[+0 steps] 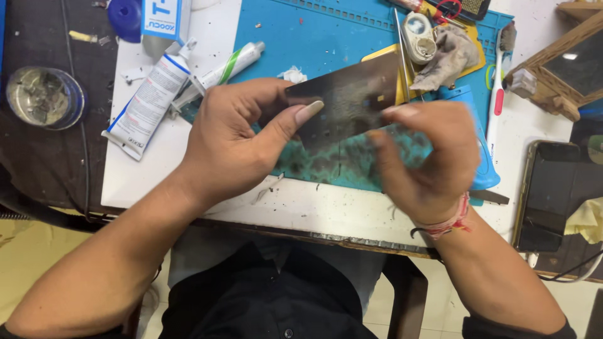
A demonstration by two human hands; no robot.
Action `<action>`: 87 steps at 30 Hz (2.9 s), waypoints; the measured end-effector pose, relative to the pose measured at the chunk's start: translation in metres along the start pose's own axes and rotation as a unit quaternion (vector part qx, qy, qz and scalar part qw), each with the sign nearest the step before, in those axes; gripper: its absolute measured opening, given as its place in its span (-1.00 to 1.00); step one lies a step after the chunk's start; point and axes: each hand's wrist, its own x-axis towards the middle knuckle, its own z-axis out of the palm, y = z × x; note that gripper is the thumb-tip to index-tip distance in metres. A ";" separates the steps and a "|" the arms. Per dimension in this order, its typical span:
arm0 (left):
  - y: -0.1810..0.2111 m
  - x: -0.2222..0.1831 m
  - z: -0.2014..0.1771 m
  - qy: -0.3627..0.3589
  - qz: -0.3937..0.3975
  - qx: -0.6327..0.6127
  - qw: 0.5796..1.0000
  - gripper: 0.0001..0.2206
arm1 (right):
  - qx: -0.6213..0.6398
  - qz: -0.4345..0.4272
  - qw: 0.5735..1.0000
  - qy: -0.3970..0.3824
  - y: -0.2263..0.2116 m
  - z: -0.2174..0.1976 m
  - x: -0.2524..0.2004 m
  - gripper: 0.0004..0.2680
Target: The person solders a small component onto a mobile phone motherboard using a soldering iron and tweezers, then cleans the area with a small cotton swab and wipes a metal stencil.
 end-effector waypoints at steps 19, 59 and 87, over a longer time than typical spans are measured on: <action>-0.003 -0.014 0.024 -0.011 -0.084 -0.245 0.966 -0.86 | -0.026 -0.167 0.973 -0.159 -0.013 0.002 0.016 -0.76; -0.036 -0.088 -0.024 0.274 0.035 -0.147 0.950 -0.89 | -0.198 -0.191 0.887 -0.371 -0.042 0.035 0.040 -0.84; -0.007 -0.078 -0.055 0.211 -0.022 0.221 0.952 -0.67 | -0.091 0.036 0.970 -0.222 -0.038 0.046 0.061 -0.85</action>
